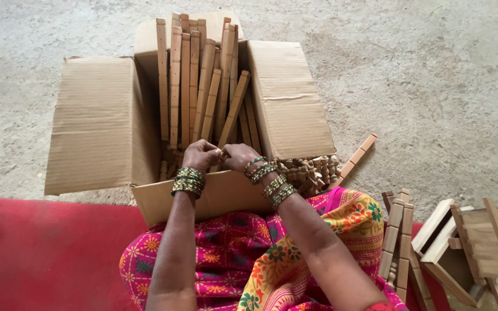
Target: The person sits on the floor and repeatedly picks small wooden pieces from a cardboard box, then fits them together by hand to form short assembled units. The person places the assembled units back into the box and continues the process with additional pieces.
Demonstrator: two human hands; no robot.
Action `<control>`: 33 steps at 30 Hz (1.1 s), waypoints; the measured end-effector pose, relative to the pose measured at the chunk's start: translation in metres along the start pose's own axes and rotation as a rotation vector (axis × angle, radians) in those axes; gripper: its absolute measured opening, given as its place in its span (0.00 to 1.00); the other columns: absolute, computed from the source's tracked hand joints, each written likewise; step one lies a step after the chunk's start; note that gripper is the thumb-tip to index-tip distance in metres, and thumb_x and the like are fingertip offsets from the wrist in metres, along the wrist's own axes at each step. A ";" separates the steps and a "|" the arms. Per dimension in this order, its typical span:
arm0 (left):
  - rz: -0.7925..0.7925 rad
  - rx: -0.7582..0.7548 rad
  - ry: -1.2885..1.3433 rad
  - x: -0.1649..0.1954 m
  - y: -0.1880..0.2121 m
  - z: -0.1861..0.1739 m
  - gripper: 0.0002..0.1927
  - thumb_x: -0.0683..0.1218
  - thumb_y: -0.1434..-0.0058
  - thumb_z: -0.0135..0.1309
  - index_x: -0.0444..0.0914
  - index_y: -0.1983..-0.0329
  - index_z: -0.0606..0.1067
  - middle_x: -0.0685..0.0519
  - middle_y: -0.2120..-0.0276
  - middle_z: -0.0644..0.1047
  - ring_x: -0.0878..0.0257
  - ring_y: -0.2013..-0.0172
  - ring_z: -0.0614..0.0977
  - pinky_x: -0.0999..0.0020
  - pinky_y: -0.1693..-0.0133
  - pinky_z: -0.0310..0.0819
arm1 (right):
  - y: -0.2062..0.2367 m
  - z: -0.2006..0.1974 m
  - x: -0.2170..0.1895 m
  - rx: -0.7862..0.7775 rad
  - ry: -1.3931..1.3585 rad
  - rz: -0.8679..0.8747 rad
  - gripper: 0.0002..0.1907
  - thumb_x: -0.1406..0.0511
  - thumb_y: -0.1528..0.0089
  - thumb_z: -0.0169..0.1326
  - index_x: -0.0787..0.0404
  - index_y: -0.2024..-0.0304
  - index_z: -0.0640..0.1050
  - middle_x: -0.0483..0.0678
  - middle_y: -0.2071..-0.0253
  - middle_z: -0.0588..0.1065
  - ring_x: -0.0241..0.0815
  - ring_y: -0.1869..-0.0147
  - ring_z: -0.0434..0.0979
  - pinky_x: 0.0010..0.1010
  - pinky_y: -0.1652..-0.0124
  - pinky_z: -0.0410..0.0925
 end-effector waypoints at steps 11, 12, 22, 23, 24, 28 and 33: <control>0.018 -0.044 0.049 0.003 -0.001 0.004 0.15 0.41 0.43 0.66 0.31 0.58 0.73 0.47 0.65 0.80 0.60 0.68 0.85 0.67 0.69 0.84 | 0.006 -0.007 -0.002 0.094 -0.123 -0.084 0.23 0.58 0.39 0.55 0.51 0.41 0.72 0.54 0.52 0.80 0.57 0.48 0.80 0.46 0.48 0.71; -0.006 -0.076 0.056 0.003 -0.001 0.005 0.17 0.41 0.43 0.65 0.33 0.55 0.72 0.47 0.65 0.80 0.60 0.68 0.84 0.66 0.69 0.83 | 0.006 -0.007 0.000 0.122 -0.131 -0.061 0.21 0.58 0.38 0.56 0.51 0.43 0.73 0.54 0.52 0.80 0.56 0.48 0.80 0.46 0.48 0.71; -0.124 -0.415 -0.068 0.003 0.002 0.027 0.18 0.44 0.37 0.59 0.35 0.45 0.75 0.49 0.60 0.82 0.63 0.63 0.83 0.66 0.60 0.80 | 0.011 -0.021 0.030 0.283 -0.604 0.161 0.17 0.64 0.40 0.60 0.62 0.51 0.73 0.52 0.58 0.81 0.43 0.58 0.83 0.34 0.58 0.77; -0.095 -0.424 -0.130 0.003 0.002 0.027 0.17 0.44 0.37 0.59 0.33 0.46 0.76 0.46 0.61 0.82 0.61 0.64 0.82 0.65 0.61 0.79 | 0.012 -0.020 0.033 0.265 -0.735 0.182 0.18 0.64 0.40 0.61 0.64 0.51 0.72 0.52 0.60 0.81 0.41 0.60 0.83 0.32 0.61 0.77; -0.101 -0.375 -0.079 0.003 0.001 0.024 0.16 0.43 0.38 0.59 0.33 0.47 0.77 0.46 0.61 0.82 0.61 0.64 0.83 0.65 0.61 0.81 | 0.012 -0.021 0.033 0.255 -0.801 0.161 0.18 0.65 0.40 0.62 0.64 0.52 0.72 0.52 0.61 0.81 0.39 0.61 0.83 0.31 0.62 0.77; -0.126 -0.133 0.164 -0.001 -0.001 0.003 0.14 0.40 0.39 0.59 0.31 0.51 0.76 0.44 0.62 0.83 0.58 0.66 0.86 0.66 0.64 0.85 | 0.010 -0.018 0.031 0.197 -0.748 0.178 0.18 0.62 0.40 0.62 0.65 0.53 0.74 0.52 0.63 0.81 0.38 0.63 0.83 0.30 0.65 0.76; -0.147 -0.041 0.261 -0.001 0.000 -0.003 0.10 0.40 0.40 0.60 0.31 0.57 0.77 0.44 0.65 0.83 0.59 0.67 0.86 0.66 0.66 0.86 | 0.010 -0.014 0.019 0.158 -0.329 0.093 0.21 0.57 0.41 0.66 0.63 0.54 0.77 0.51 0.59 0.82 0.43 0.55 0.83 0.34 0.56 0.75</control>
Point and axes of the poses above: each hand's wrist, its own y-axis away from the middle knuckle, its own z-axis out of the palm, x = y × z, the point moved 6 cm from there along -y, towards the middle knuckle
